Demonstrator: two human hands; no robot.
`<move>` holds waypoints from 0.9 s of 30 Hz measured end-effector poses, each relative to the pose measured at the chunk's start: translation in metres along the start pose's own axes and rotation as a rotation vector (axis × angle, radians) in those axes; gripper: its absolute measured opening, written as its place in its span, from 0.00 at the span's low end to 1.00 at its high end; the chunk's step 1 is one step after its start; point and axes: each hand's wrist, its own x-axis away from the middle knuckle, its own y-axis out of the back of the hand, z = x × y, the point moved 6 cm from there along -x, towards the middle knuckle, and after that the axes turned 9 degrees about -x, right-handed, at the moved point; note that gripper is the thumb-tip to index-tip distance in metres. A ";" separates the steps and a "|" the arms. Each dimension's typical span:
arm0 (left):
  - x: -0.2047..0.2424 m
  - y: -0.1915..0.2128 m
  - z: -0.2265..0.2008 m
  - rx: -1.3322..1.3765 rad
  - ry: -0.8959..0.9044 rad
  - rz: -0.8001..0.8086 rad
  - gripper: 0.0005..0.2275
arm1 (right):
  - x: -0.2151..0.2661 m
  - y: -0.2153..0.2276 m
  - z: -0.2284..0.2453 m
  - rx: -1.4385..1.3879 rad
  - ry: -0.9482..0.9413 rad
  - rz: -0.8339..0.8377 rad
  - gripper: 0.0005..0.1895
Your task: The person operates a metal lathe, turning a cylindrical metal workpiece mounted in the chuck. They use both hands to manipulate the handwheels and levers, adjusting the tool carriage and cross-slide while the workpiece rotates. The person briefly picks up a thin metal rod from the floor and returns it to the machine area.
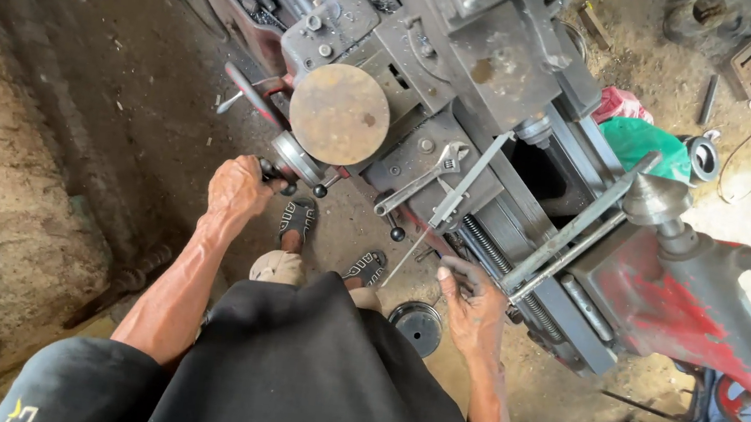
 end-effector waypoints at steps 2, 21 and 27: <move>0.001 0.002 0.002 0.005 0.017 -0.035 0.27 | 0.004 0.003 0.002 0.009 0.049 0.016 0.15; 0.023 -0.005 -0.008 -0.098 -0.067 -0.481 0.18 | 0.037 0.047 -0.050 -0.041 0.043 -0.020 0.15; 0.042 0.003 -0.022 -0.059 0.005 -0.451 0.13 | 0.040 0.056 -0.058 -0.064 0.104 -0.044 0.14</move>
